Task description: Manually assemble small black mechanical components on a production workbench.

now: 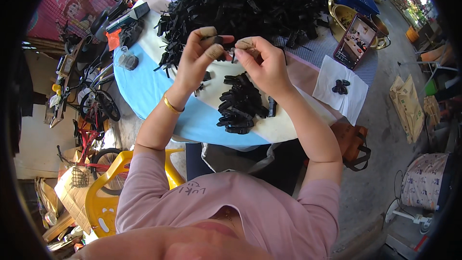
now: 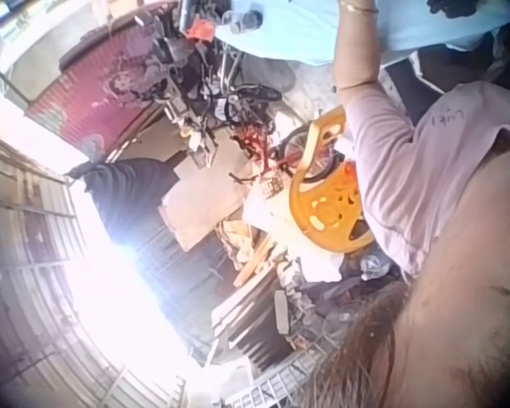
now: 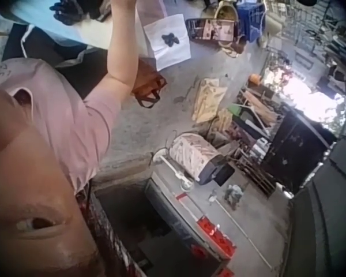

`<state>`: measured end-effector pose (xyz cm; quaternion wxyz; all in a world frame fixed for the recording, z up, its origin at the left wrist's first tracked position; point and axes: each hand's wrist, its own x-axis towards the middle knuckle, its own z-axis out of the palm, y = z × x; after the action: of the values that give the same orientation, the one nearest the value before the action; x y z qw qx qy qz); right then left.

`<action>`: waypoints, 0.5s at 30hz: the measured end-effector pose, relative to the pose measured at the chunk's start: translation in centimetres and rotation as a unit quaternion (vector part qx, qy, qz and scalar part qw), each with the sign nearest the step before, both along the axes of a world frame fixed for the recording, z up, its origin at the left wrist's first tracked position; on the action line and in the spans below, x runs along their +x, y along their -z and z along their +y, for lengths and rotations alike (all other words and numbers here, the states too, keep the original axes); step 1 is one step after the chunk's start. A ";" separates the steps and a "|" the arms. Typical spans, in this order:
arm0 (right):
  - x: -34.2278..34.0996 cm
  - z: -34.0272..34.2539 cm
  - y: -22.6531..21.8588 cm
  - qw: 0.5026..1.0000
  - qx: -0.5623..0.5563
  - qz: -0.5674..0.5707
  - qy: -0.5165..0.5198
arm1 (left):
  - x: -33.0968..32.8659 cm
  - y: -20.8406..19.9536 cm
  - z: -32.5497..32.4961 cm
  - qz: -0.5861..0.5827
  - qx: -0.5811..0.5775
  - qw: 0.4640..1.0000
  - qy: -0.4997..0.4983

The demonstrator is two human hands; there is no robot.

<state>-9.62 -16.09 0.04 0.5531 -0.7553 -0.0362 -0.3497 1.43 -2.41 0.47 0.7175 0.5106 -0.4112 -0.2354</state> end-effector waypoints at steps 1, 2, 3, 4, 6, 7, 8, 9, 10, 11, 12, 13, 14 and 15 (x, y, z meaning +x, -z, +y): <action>-0.1 -0.1 -0.2 0.998 0.045 0.037 -0.026 | -0.4 0.1 -0.2 -0.009 0.002 1.000 -0.002; -0.2 -0.2 -0.3 0.992 0.090 0.073 -0.052 | -0.6 0.5 -0.3 -0.034 0.001 0.999 -0.009; -0.1 -0.2 -0.2 0.986 0.117 0.090 -0.079 | -1.0 0.5 -0.3 -0.043 0.007 0.999 -0.012; -0.1 -0.2 -0.3 0.986 0.117 0.091 -0.082 | -1.2 0.4 -0.2 -0.052 0.013 0.998 -0.017; -0.1 0.0 -0.4 0.977 0.141 0.120 -0.104 | -1.4 0.1 -0.2 -0.041 0.021 0.999 -0.020; -0.1 0.0 -0.3 0.976 0.141 0.120 -0.112 | -1.5 0.1 -0.2 -0.030 0.028 0.999 -0.020; -0.1 -0.2 -0.2 0.976 0.143 0.121 -0.112 | -1.5 0.2 -0.3 -0.014 0.019 1.000 -0.018; -0.2 -0.3 -0.1 0.976 0.145 0.122 -0.111 | -1.6 0.1 -0.3 -0.020 0.016 0.999 -0.019; -0.2 -0.3 -0.1 0.975 0.144 0.122 -0.117 | -1.6 0.0 -0.3 -0.027 0.013 0.999 -0.020; -0.2 -0.3 -0.2 0.973 0.160 0.123 -0.111 | -1.6 0.1 -0.3 -0.028 0.013 0.999 -0.025; -0.3 -0.3 -0.3 0.971 0.176 0.125 -0.104 | -1.7 0.3 -0.3 -0.059 0.008 0.997 -0.045; -0.2 -0.3 -0.2 0.973 0.167 0.115 -0.107 | -1.6 0.4 -0.3 -0.091 0.002 0.994 -0.064; -0.1 -0.2 -0.2 0.973 0.167 0.115 -0.108 | -1.6 0.3 -0.2 -0.091 0.002 0.994 -0.066; -0.1 -0.2 -0.2 0.974 0.156 0.117 -0.113 | -1.6 0.3 -0.1 -0.105 0.014 0.992 -0.072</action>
<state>-9.75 -16.31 0.28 0.7007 -0.6861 -0.0014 -0.1957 -0.20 -2.50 0.16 0.6783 0.5708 -0.4431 -0.1334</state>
